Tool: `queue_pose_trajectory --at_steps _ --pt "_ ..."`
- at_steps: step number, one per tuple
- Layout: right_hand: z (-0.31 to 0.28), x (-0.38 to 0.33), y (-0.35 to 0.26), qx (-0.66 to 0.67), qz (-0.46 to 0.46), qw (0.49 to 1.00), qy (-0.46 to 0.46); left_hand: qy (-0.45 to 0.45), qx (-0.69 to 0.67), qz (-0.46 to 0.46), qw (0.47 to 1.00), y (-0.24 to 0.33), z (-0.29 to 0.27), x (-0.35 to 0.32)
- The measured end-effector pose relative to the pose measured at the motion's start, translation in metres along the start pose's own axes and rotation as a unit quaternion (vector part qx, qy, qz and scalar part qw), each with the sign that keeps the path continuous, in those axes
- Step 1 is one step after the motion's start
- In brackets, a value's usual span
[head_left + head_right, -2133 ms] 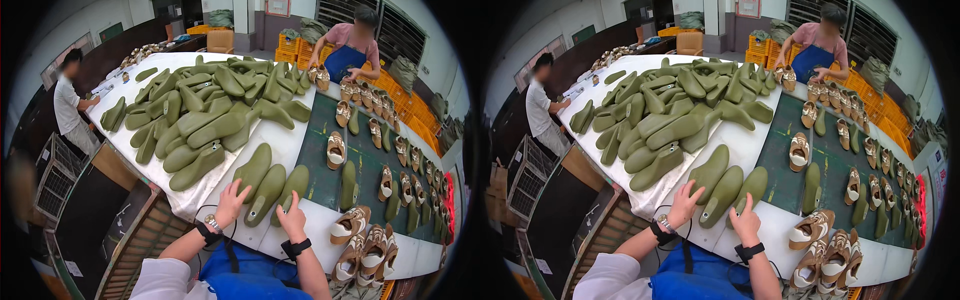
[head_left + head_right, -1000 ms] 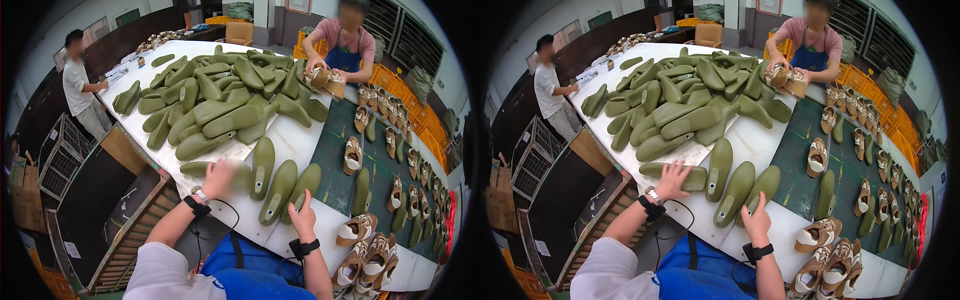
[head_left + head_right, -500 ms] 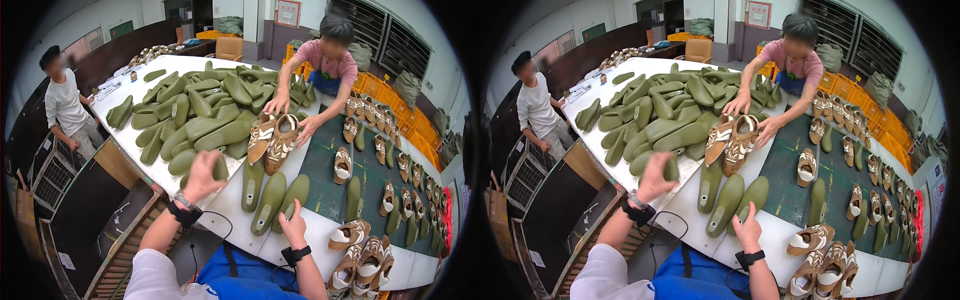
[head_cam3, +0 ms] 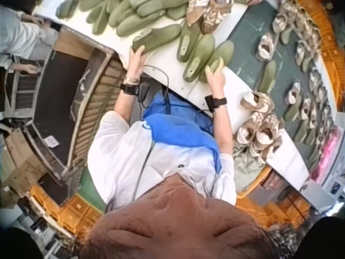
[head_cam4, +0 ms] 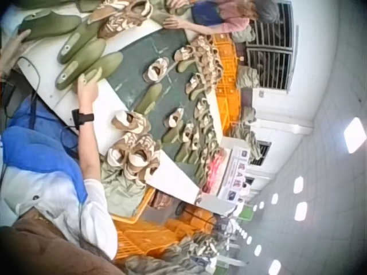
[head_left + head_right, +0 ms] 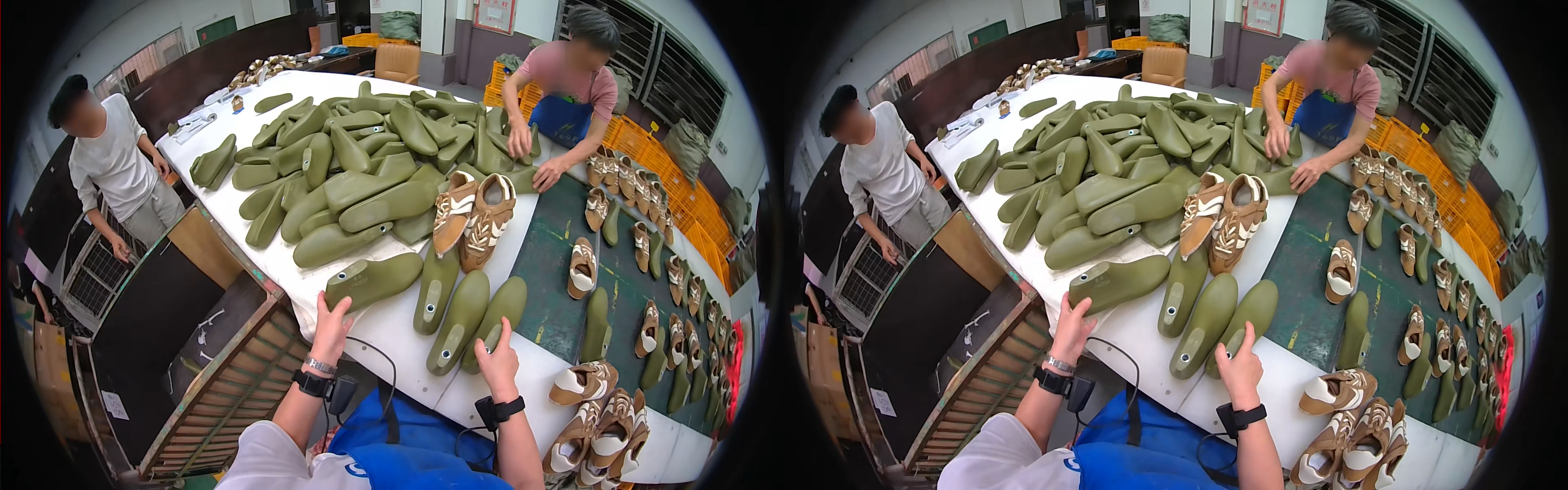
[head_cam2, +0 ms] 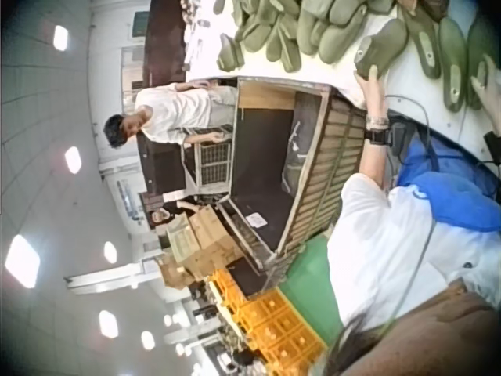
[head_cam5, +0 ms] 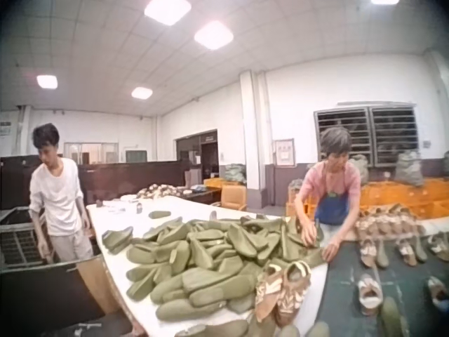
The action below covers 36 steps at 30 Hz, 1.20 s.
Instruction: The person inserts green shoe trees into brown and white sneakers on a workbench. They pick up shoe trees, place them into shoes, and arrange the filled shoes on the table. A coworker also handles shoe trees and shoes nearby.
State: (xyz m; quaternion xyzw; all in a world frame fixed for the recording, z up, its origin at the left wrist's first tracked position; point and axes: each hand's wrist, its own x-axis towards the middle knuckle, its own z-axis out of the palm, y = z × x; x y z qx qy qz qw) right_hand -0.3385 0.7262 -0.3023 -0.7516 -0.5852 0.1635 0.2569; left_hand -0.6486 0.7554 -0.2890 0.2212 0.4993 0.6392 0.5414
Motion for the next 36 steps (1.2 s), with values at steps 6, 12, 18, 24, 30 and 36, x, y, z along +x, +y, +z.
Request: queue_pose_trajectory --at_steps 6,12,18,24,30,36 --pt "0.001 0.002 -0.001 0.001 0.002 1.000 0.001 -0.176 0.204 -0.013 0.963 0.004 0.000 -0.037" --pt "0.002 0.003 0.000 0.008 -0.009 1.000 0.002 -0.220 0.213 0.129 0.943 0.055 0.044 -0.003" --pt "0.003 0.002 -0.001 -0.021 0.004 1.000 0.000 -0.374 0.341 0.271 0.819 0.070 0.160 0.084" --pt "0.007 0.003 0.000 -0.008 0.009 1.000 -0.012 -0.245 0.628 0.316 0.668 0.017 0.306 0.156" --pt "0.000 0.003 0.002 0.121 0.026 0.991 -0.060 -0.171 0.649 0.376 0.638 -0.009 0.380 0.152" --pt "0.003 0.007 0.010 0.048 -0.028 0.996 -0.065 -0.113 0.660 0.366 0.646 -0.047 0.380 0.211"
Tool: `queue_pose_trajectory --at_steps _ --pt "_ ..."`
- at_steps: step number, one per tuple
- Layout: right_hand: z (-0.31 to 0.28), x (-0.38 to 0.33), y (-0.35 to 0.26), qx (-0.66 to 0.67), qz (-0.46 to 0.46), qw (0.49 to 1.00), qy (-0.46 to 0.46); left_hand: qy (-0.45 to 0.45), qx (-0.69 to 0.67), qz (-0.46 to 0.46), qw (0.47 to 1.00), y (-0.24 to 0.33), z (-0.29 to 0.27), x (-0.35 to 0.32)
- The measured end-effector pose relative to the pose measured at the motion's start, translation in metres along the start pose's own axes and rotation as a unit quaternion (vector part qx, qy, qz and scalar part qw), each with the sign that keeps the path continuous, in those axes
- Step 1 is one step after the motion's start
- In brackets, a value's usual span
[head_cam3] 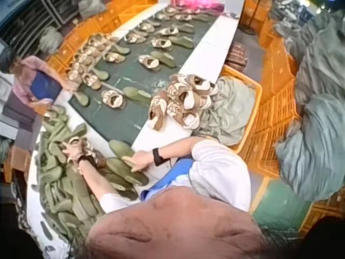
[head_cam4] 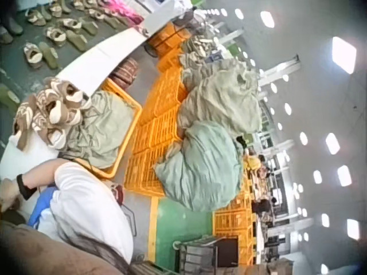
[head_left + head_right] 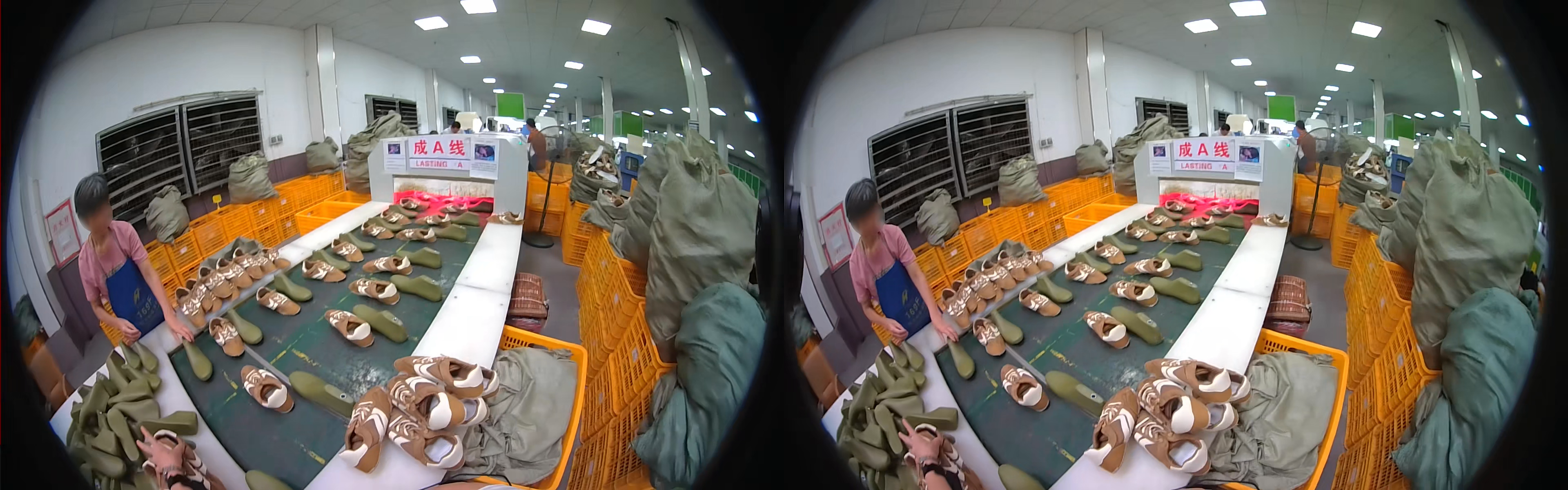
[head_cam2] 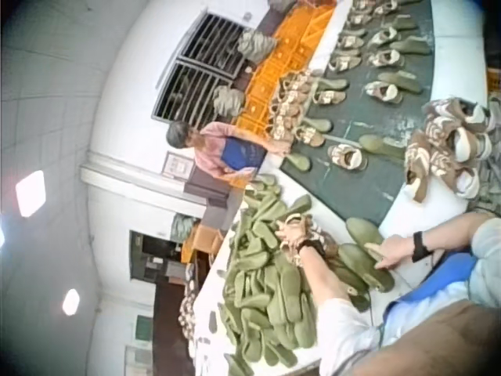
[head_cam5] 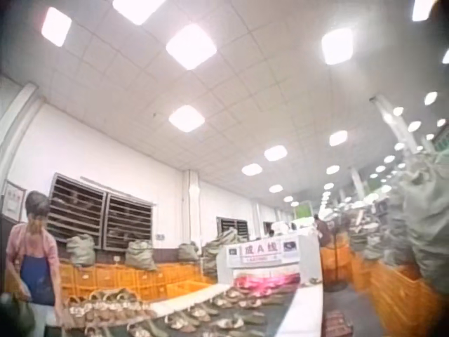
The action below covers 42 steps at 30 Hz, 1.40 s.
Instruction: The person inserts green shoe trees into brown and white sneakers on a workbench. They pick up shoe trees, place them into shoes, and arrange the filled shoes on the table. A coworker also handles shoe trees and shoes nearby.
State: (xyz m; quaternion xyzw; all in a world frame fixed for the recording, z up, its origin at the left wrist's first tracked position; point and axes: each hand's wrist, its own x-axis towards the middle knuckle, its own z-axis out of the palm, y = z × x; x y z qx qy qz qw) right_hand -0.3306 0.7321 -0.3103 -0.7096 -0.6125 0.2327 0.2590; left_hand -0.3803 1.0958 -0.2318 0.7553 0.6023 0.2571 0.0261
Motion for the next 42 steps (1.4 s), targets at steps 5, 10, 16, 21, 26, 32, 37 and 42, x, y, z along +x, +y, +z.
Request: queue_pose_trajectory --at_steps 5,10,16,21,26,32,37,42 --pt "-0.040 0.114 0.022 -0.026 -0.092 0.995 0.028 0.016 -0.178 0.095 0.979 -0.089 0.036 0.042" --pt "-0.063 0.236 0.015 0.101 -0.082 0.991 0.036 -0.124 -0.211 0.059 0.968 -0.180 0.048 0.038" --pt "-0.037 0.288 -0.007 0.398 0.088 0.902 -0.144 -0.246 -0.314 -0.010 0.917 -0.164 0.014 0.003" --pt "-0.014 0.289 -0.027 0.644 0.034 0.727 -0.238 -0.272 -0.463 0.028 0.844 -0.102 -0.030 -0.035" --pt "-0.092 0.222 -0.057 0.525 -0.060 0.841 -0.114 -0.205 -0.537 0.008 0.818 -0.056 -0.095 -0.063" --pt "-0.174 0.067 -0.044 0.271 -0.149 0.948 0.074 -0.305 -0.564 0.177 0.747 0.016 -0.186 -0.149" --pt "-0.141 -0.078 0.010 0.122 -0.181 0.941 0.260 -0.301 -0.467 0.348 0.755 0.068 -0.171 -0.249" --pt "-0.071 -0.140 0.094 0.002 -0.042 0.961 0.274 -0.340 -0.381 0.401 0.761 0.068 -0.095 -0.307"
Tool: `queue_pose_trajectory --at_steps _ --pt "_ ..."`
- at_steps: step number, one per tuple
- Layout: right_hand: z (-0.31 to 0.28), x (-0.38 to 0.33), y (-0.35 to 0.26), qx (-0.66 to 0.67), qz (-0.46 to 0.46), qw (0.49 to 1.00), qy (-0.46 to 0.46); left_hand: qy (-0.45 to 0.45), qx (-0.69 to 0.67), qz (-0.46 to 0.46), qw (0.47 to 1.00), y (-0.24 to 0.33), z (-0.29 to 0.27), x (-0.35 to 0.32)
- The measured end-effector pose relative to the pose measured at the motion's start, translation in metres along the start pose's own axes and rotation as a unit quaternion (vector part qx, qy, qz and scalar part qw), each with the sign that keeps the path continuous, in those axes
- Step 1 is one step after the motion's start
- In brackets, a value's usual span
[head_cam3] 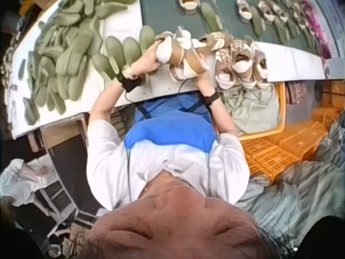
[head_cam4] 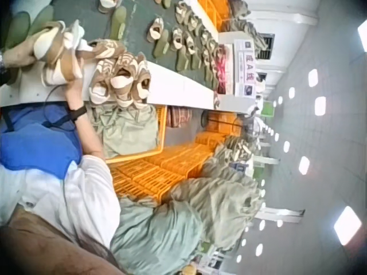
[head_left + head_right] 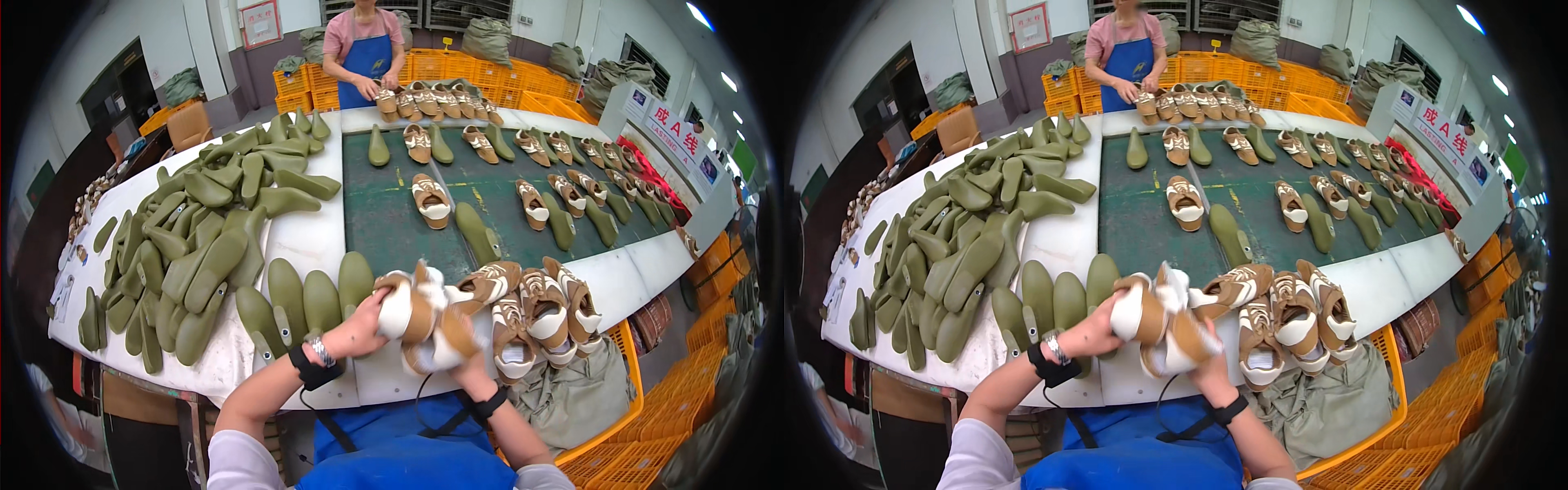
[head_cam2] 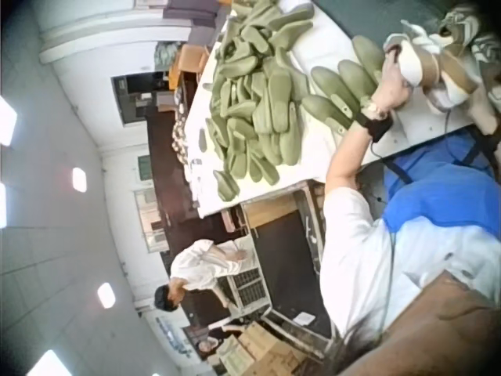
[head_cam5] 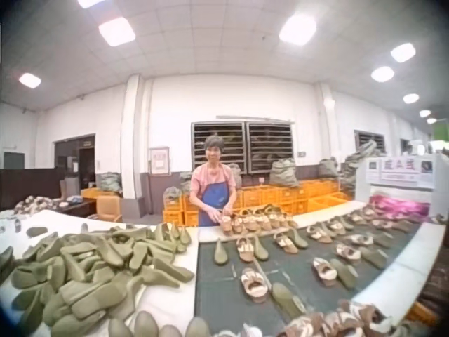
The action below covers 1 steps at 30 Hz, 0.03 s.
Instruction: The person inserts green shoe trees into brown and white sneakers on a workbench. They pick up shoe trees, place them into shoes, and arrange the filled shoes on the table. A coworker also handles shoe trees and shoes nearby.
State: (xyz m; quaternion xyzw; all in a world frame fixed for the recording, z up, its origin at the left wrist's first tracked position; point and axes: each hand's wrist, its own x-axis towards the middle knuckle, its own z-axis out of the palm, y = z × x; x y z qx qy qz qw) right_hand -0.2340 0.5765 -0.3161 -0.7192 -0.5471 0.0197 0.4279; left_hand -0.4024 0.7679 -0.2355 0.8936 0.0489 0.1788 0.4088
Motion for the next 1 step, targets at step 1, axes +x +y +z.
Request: queue_pose_trajectory --at_steps 1 --pt "0.0025 -0.0192 0.0217 -0.062 0.041 0.992 -0.098 -0.141 0.237 -0.024 0.961 -0.0154 0.0044 -0.0075"
